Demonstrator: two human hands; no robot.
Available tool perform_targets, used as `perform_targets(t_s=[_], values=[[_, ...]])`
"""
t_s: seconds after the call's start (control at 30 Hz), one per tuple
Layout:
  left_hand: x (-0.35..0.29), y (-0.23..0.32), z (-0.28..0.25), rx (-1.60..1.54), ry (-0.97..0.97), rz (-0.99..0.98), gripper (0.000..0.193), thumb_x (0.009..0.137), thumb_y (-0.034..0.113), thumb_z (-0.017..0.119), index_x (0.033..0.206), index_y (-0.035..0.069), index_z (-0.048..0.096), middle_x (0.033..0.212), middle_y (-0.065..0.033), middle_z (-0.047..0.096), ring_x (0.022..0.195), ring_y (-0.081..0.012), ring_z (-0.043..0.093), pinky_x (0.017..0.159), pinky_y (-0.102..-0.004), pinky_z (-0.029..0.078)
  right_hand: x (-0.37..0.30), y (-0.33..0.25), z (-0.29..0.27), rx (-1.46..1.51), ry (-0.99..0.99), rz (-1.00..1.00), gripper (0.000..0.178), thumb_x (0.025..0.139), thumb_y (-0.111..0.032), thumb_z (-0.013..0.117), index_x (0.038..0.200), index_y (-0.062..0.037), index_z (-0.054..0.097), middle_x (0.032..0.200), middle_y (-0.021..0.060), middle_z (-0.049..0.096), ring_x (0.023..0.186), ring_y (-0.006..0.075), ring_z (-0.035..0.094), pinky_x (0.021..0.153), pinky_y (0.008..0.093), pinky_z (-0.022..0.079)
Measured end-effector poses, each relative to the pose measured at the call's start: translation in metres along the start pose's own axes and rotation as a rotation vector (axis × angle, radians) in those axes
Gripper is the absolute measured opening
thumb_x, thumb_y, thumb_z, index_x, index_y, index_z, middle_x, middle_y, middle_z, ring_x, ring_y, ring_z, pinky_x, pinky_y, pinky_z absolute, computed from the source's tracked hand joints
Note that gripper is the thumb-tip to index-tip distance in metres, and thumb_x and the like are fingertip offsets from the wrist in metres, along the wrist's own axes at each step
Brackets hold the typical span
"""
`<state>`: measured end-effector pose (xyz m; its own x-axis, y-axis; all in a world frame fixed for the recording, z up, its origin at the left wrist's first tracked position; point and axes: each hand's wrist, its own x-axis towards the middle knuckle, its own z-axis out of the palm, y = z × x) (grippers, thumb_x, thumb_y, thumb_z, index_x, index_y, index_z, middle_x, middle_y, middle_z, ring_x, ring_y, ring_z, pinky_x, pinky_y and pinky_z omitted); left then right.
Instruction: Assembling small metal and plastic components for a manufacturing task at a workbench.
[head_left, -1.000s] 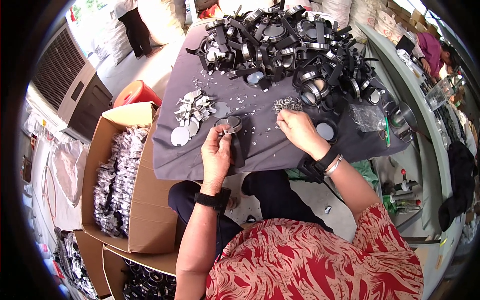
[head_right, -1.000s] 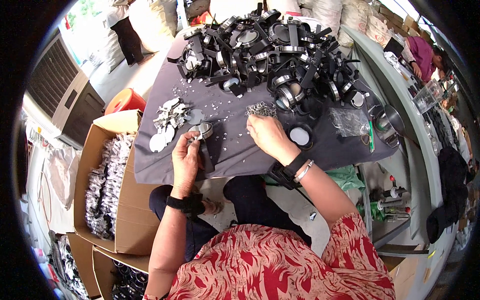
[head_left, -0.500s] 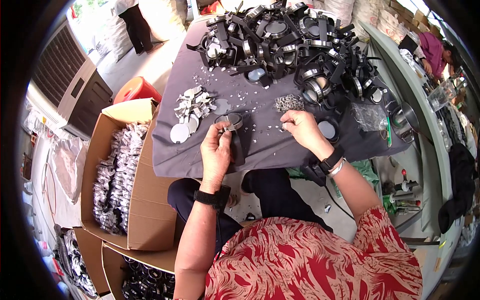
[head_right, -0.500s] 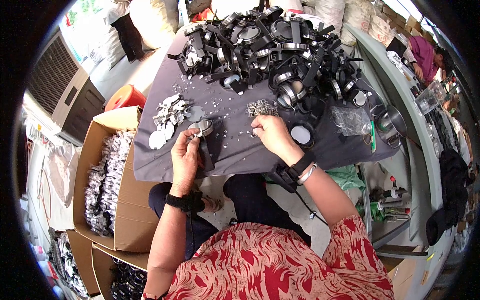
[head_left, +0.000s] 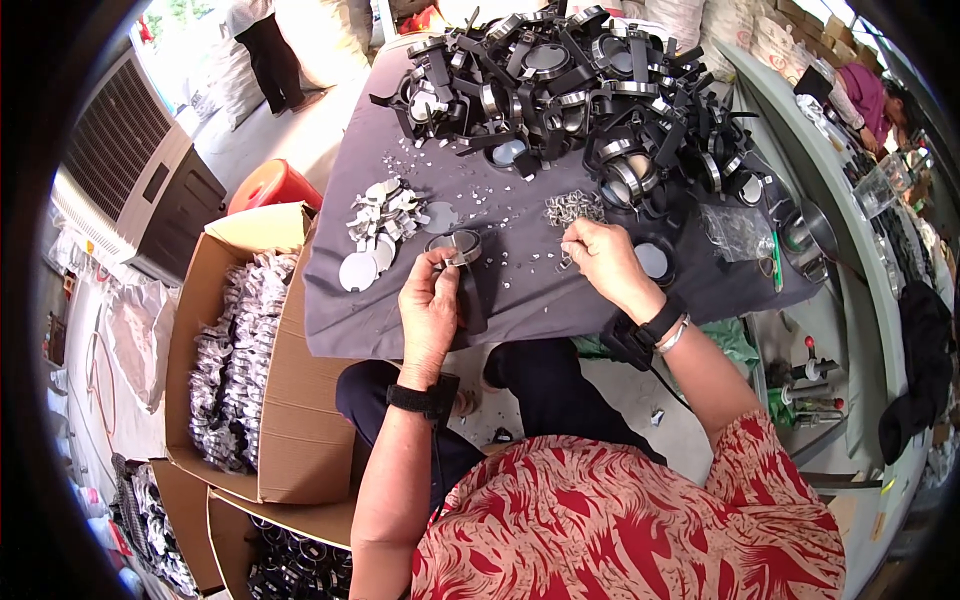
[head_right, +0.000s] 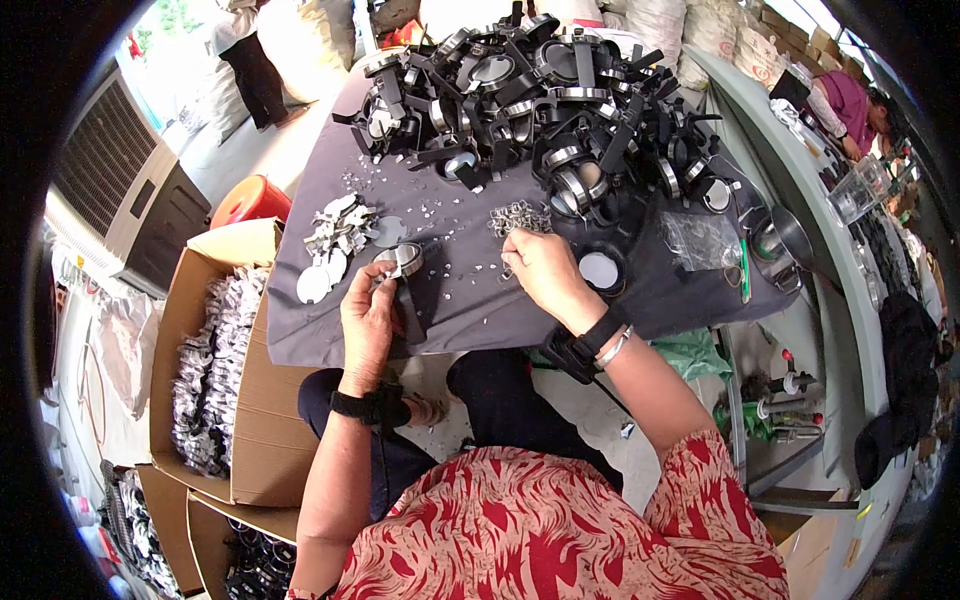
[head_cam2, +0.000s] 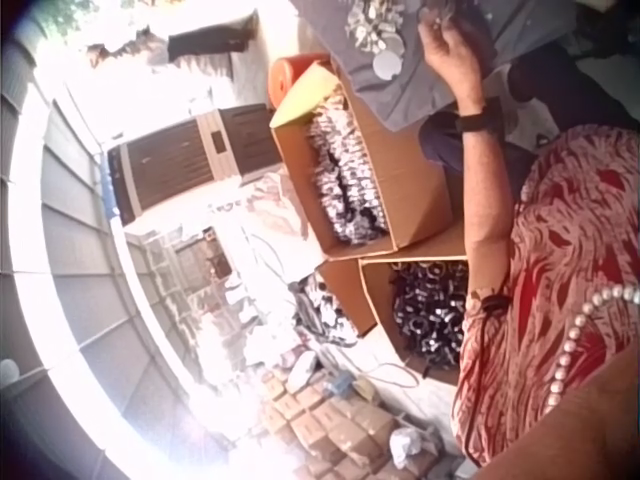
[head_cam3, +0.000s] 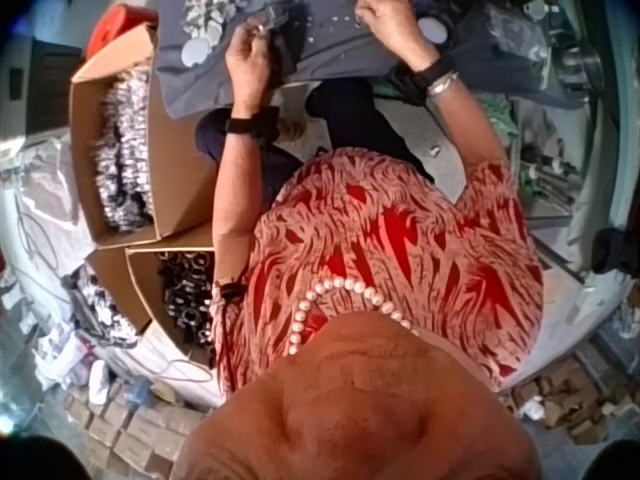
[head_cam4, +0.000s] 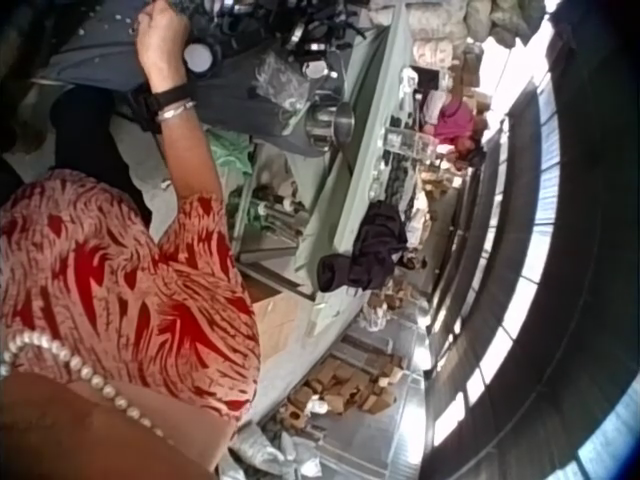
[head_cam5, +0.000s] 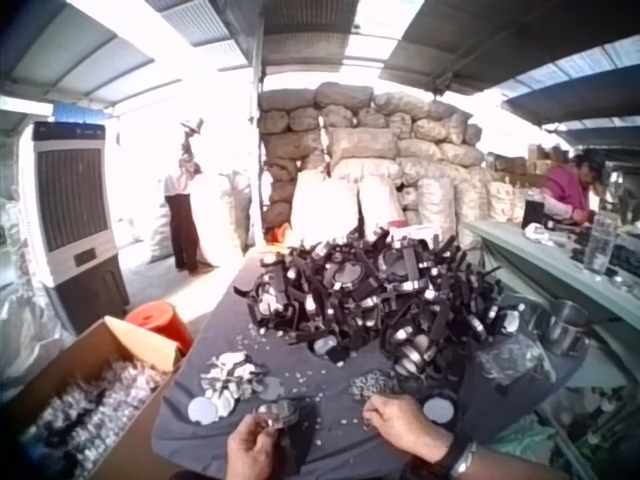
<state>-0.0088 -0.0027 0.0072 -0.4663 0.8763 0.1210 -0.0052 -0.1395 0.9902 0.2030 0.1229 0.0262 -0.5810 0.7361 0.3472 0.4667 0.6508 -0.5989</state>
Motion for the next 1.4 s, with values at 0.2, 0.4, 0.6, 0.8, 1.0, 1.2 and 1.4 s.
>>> perform_targets(t_s=[0.2, 0.4, 0.6, 0.8, 1.0, 1.2, 1.4], values=[[-0.001, 0.002, 0.0, 0.004, 0.004, 0.002, 0.015, 0.093, 0.007, 0.049, 0.107, 0.008, 0.056, 0.059, 0.0068, 0.045, 0.044, -0.0014, 0.039, 0.038, -0.019, 0.034, 0.0, 0.001, 0.01, 0.509, 0.153, 0.232, 0.007, 0.082, -0.003, 0.063, 0.079, -0.0003, 0.058, 0.063, 0.0037, 0.058, 0.051, 0.0092, 0.056, 0.045, 0.0234, 0.043], [0.0, 0.001, 0.0, -0.004, -0.018, -0.003, 0.016, 0.093, 0.008, 0.049, 0.107, 0.007, 0.056, 0.06, 0.0067, 0.045, 0.044, -0.0014, 0.039, 0.039, -0.0191, 0.035, 0.0, 0.002, 0.016, 1.076, 0.259, 0.459, 0.003, 0.085, -0.003, 0.062, 0.083, -0.0024, 0.06, 0.07, 0.0006, 0.058, 0.05, 0.0049, 0.047, 0.042, 0.019, 0.035], [-0.001, 0.0, -0.002, -0.004, -0.008, -0.008, 0.016, 0.093, 0.009, 0.049, 0.108, 0.007, 0.056, 0.059, 0.0063, 0.045, 0.044, -0.0016, 0.038, 0.039, -0.0194, 0.034, -0.001, -0.001, 0.022, 1.308, 0.262, 0.574, 0.003, 0.088, -0.004, 0.06, 0.088, -0.0013, 0.06, 0.074, 0.0024, 0.058, 0.051, 0.0046, 0.045, 0.043, 0.0188, 0.034], [0.0, 0.003, 0.001, -0.036, -0.032, -0.033, 0.015, 0.093, 0.009, 0.05, 0.106, 0.006, 0.056, 0.06, 0.0059, 0.045, 0.044, -0.0019, 0.039, 0.039, -0.0195, 0.035, 0.003, -0.035, 0.033, 0.775, 0.229, 0.225, 0.004, 0.084, -0.002, 0.063, 0.081, 0.0005, 0.062, 0.073, -0.0014, 0.056, 0.061, 0.0071, 0.051, 0.054, 0.0216, 0.041], [-0.002, 0.005, -0.002, -0.042, -0.022, -0.044, 0.015, 0.092, 0.006, 0.049, 0.106, 0.005, 0.056, 0.06, 0.0046, 0.047, 0.044, -0.0021, 0.04, 0.039, -0.0196, 0.036, 0.018, -0.073, 0.06, 0.348, 0.248, -0.357, 0.005, 0.078, 0.001, 0.064, 0.082, -0.0007, 0.06, 0.078, 0.0088, 0.059, 0.068, 0.022, 0.06, 0.06, 0.0303, 0.048], [-0.001, 0.002, -0.004, -0.037, -0.028, -0.024, 0.015, 0.092, 0.006, 0.049, 0.106, 0.005, 0.056, 0.061, 0.0037, 0.049, 0.044, -0.0023, 0.041, 0.038, -0.0195, 0.035, 0.018, -0.078, 0.066, 0.207, 0.232, -0.482, 0.007, 0.079, -0.001, 0.063, 0.084, -0.0039, 0.058, 0.08, 0.0092, 0.06, 0.071, 0.0284, 0.063, 0.06, 0.0358, 0.05], [-0.001, 0.003, -0.006, -0.104, -0.051, -0.042, 0.019, 0.09, 0.004, 0.051, 0.108, 0.005, 0.056, 0.063, 0.0031, 0.051, 0.045, -0.0029, 0.042, 0.039, -0.0196, 0.035, 0.021, -0.079, 0.068, 0.137, 0.27, -0.521, 0.007, 0.079, -0.001, 0.063, 0.082, -0.0046, 0.057, 0.079, 0.0084, 0.059, 0.067, 0.027, 0.063, 0.055, 0.0347, 0.051]])
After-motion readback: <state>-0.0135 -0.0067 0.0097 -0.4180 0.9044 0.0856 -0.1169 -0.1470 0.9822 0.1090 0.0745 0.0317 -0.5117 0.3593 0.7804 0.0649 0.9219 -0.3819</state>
